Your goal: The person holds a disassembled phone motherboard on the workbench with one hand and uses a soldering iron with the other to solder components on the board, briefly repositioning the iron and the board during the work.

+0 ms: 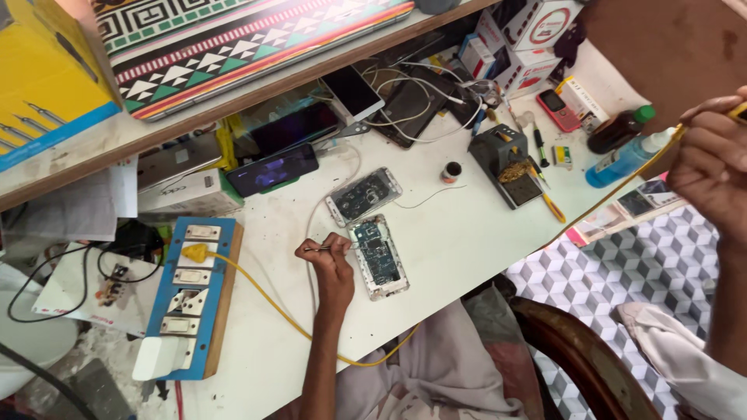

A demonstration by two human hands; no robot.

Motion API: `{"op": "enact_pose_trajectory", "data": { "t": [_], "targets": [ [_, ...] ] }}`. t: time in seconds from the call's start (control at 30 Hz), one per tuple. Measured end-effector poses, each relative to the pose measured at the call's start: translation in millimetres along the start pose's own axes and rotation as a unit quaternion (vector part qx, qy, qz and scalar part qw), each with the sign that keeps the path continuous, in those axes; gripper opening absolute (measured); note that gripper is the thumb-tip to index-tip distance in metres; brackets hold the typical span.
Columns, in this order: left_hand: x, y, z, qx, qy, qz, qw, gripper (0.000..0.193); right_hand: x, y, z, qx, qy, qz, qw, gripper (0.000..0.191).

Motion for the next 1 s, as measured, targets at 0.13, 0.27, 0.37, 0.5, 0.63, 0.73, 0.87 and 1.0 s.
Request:
{"op": "enact_pose_trajectory", "data": {
  "t": [0.13, 0.27, 0.37, 0.5, 0.63, 0.73, 0.87, 1.0],
  "targets": [
    [-1.1, -1.6, 1.3, 0.014, 0.012, 0.006, 1.0, 0.031, -21.2, 31.2, -17.1, -0.019, 0.038, 0.002, 0.999, 0.032],
    [-4.5, -2.4, 5.8, 0.01, -0.004, 0.003, 1.0, 0.031, -57.7, 42.2, -42.1, -0.037, 0.044, -0.011, 0.998, 0.029],
    [-3.7, -2.7, 5.7, 0.007, 0.006, 0.002, 1.0, 0.031, -87.7, 37.7, -64.5, -0.064, 0.033, -0.047, 0.996, 0.026],
    [-2.4, -2.9, 4.6, 0.008, 0.009, 0.011, 1.0, 0.029, -121.0, 29.3, -83.4, -0.109, 0.017, -0.098, 0.989, 0.023],
    [-4.4, -5.2, 4.4, 0.01, 0.021, 0.017, 1.0, 0.027, -125.6, 27.5, -74.2, -0.102, 0.009, -0.078, 0.992, 0.02],
    [-3.8, -3.8, 6.2, 0.034, 0.029, 0.025, 0.999, 0.027, -122.4, 31.2, -64.7, -0.098, 0.004, -0.062, 0.993, 0.018],
    [-2.2, -4.8, 4.4, 0.042, 0.052, 0.01, 0.998, 0.025, -104.9, 36.3, -70.4, -0.115, 0.009, -0.071, 0.991, 0.015],
    [-3.4, -7.4, 5.6, 0.008, 0.008, 0.003, 1.0, 0.022, -69.1, 34.3, -79.8, -0.149, 0.081, -0.142, 0.975, 0.019]
  ]
}}
Point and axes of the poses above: each hand's wrist, its own x-axis towards the middle knuckle, its own y-axis out of the palm, z = x × y, the point moved 4 cm from there along x, towards the middle knuckle, and after that the axes turned 7 degrees about -x, right-handed, at the moved point
